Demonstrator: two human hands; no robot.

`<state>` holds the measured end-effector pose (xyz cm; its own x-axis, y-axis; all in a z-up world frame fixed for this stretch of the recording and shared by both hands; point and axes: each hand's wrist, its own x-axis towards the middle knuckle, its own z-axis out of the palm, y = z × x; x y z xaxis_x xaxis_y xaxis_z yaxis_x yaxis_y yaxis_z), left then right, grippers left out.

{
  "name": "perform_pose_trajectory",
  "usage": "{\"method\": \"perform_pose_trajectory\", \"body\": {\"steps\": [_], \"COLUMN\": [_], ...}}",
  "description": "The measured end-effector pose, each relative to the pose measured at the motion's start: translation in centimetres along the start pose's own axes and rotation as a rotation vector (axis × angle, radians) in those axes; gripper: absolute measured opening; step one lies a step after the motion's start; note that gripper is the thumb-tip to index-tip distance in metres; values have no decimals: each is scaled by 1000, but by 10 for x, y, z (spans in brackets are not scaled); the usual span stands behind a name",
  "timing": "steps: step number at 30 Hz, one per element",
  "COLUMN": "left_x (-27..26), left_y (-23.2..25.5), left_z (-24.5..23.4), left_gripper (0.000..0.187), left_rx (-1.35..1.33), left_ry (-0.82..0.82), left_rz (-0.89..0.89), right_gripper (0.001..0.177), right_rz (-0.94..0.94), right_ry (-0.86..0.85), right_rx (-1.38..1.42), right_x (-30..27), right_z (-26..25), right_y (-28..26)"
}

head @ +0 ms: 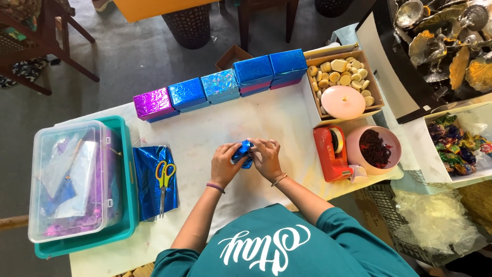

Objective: Wrapping small boxes with shiny paper and handling small wooden items.

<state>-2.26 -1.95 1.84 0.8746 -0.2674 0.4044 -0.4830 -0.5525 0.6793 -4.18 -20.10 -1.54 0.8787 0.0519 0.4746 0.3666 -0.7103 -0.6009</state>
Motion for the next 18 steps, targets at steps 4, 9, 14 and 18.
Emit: {"method": "perform_pose_trajectory", "body": {"steps": [4, 9, 14, 18], "left_x": [-14, -15, -17, -21], "left_y": [-20, -21, -22, -34], "left_z": [18, 20, 20, 27], "left_gripper": [35, 21, 18, 18], "left_rx": [49, 149, 254, 366], "left_ry": [25, 21, 2, 8], "left_rz": [53, 181, 258, 360], "right_gripper": [54, 49, 44, 29], "right_rz": [56, 61, 2, -206], "right_ry": [-15, 3, 64, -48], "right_rx": [46, 37, 34, 3], "right_x": [1, -4, 10, 17], "right_z": [3, 9, -13, -25], "right_y": [1, 10, 1, 10]}}
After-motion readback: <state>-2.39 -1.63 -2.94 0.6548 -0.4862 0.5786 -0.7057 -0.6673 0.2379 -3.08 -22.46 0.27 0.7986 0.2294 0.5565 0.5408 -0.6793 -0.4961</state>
